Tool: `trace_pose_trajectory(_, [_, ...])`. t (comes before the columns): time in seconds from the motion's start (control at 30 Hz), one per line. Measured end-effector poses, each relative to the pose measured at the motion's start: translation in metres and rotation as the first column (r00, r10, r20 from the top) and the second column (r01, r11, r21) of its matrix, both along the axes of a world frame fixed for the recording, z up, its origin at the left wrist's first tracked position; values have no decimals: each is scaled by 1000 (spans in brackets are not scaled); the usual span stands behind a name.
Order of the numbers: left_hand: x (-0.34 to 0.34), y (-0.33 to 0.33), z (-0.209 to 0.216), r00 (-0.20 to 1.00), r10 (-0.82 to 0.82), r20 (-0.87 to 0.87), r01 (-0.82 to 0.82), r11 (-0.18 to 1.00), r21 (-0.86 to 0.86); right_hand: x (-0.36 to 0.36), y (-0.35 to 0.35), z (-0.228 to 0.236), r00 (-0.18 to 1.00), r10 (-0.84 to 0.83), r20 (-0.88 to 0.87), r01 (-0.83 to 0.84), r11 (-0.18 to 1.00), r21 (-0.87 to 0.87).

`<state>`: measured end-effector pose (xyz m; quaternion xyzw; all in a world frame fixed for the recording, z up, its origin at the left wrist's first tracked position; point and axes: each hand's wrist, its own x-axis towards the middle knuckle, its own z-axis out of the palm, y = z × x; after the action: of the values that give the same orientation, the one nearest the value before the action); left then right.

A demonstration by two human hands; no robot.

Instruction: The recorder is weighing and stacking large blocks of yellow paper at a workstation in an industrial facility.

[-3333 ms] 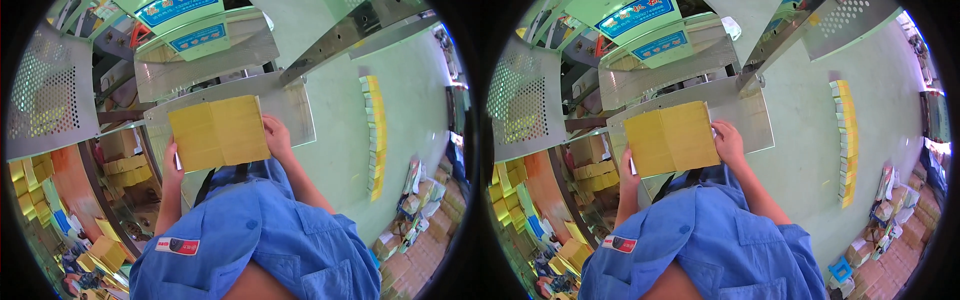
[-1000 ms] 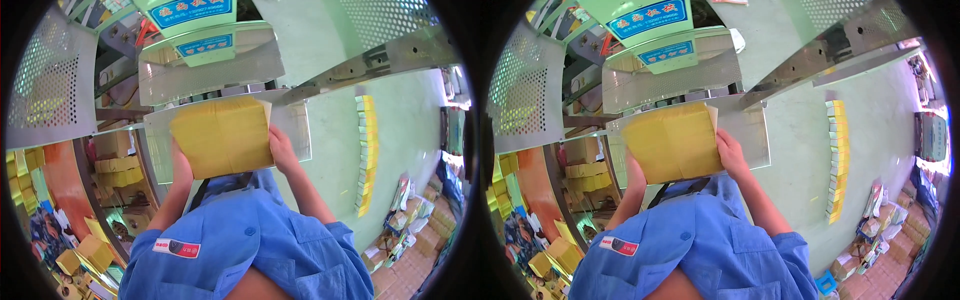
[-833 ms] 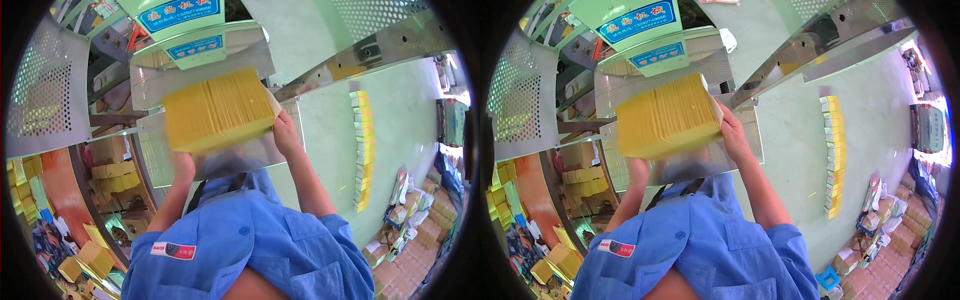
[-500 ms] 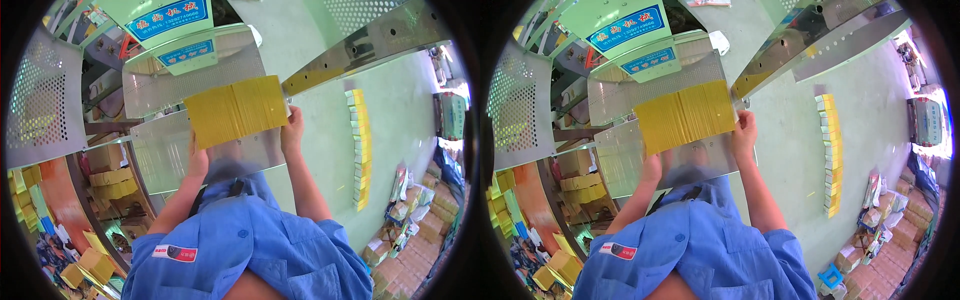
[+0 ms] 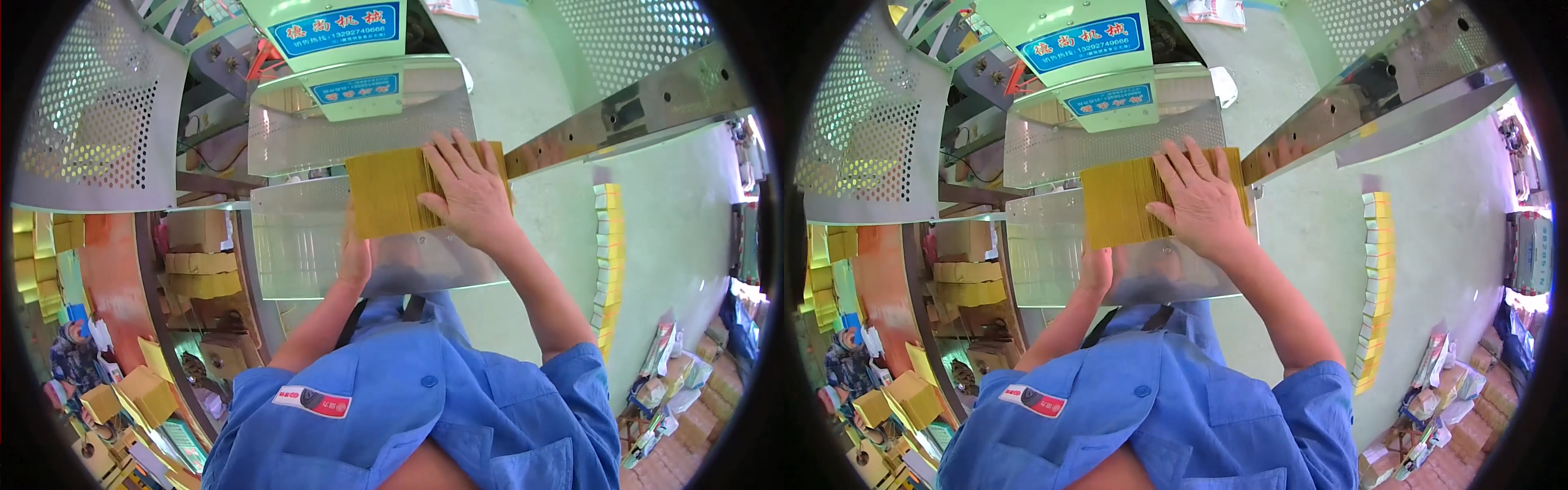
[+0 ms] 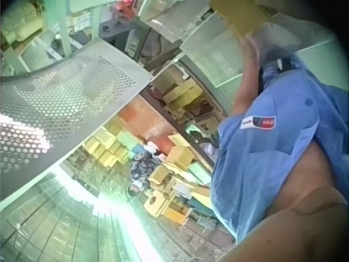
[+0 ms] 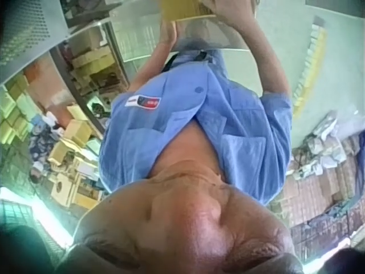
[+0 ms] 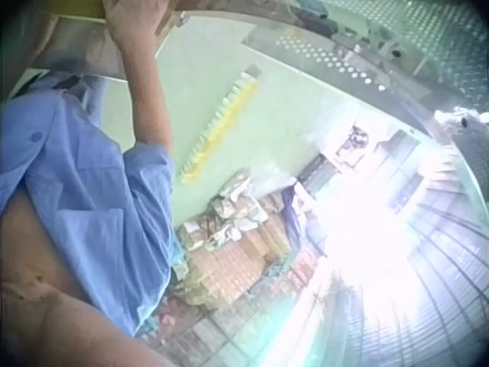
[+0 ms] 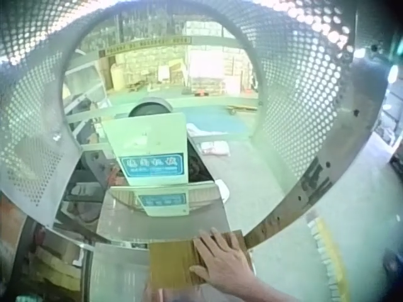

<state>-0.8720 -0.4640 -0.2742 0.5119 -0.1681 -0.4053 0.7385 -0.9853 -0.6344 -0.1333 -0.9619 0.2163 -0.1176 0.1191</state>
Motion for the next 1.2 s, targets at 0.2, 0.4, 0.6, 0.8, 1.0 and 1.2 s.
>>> trace_pose_trajectory(0.2, [-4,7,6,999,42,-31,-37,991,129,41,28,42,933,209,292,-209,977,-32])
trace_pose_trajectory(0.4, [-12,-10,6,999,26,23,-28,994,102,22,17,-29,982,123,142,-140,983,115])
trace_pose_trajectory(0.6, [3,8,-23,946,-57,319,-10,978,206,-103,16,-40,566,-598,567,220,773,596])
trace_pose_trajectory(0.8, [9,11,-18,400,-347,848,-184,876,446,-110,5,-120,716,-603,353,-14,493,870])
trace_pose_trajectory(1.0, [28,28,12,983,149,111,-166,973,162,-83,8,-77,854,-414,315,46,663,747])
trace_pose_trajectory(1.2, [42,68,71,985,-135,-111,175,784,596,-63,24,-81,903,-430,1,279,587,760])
